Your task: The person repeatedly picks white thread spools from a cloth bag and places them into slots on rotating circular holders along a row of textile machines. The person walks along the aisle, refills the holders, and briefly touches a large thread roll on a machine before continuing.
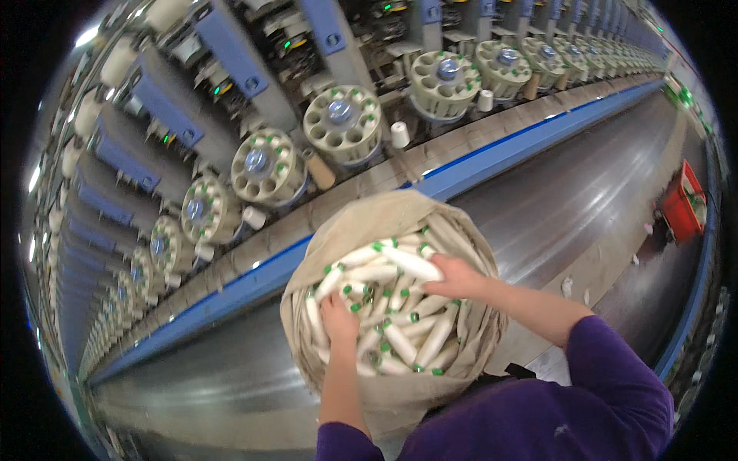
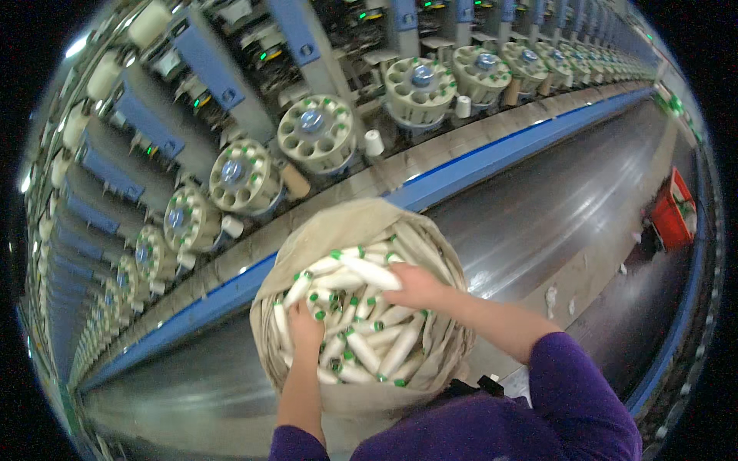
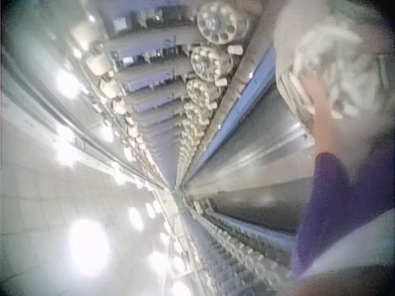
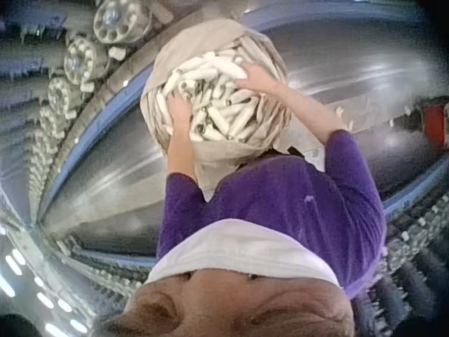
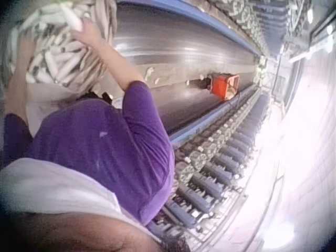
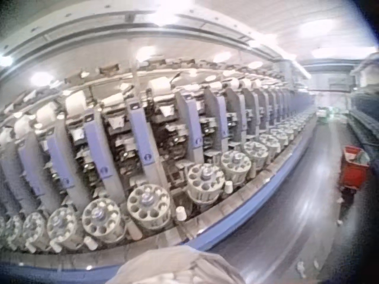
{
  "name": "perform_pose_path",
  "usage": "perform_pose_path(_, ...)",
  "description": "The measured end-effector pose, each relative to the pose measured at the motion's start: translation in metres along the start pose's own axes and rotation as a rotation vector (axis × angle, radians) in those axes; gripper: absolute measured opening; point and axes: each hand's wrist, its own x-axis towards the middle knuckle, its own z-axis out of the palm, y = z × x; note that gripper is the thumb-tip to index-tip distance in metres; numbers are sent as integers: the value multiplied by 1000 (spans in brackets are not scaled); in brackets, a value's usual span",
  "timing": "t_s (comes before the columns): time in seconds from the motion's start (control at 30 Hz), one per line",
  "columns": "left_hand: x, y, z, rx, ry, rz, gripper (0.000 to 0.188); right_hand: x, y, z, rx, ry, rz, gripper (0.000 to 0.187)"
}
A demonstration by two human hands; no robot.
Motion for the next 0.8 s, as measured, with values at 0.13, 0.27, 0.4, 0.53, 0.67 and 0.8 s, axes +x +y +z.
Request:
perform_pose_path(0.13,17,3,12,83,73,-58,43,83,-27,59,-182,84,-110,49)
perform_pose_path(0.27,12,-1,11,-3,41,-55,40,110,-36,74,-417,-204,-55,49)
perform_pose_path(0.4,8,5,-29,-199,47,142,32,80,-16,34,160,-532,235,69)
perform_pose_path(0.53,16,42,-98,-436,-35,-130,26,28,15,-3,767,-484,328,80)
perform_pose_path(0.67,20,118,-123,-1390,-213,-896,51,-20,49,-33,1085,-498,423,74)
perform_pose_path(0.8,16,237,-53,-1851,-574,-596,47,-63,96,-86,863,-615,124,59)
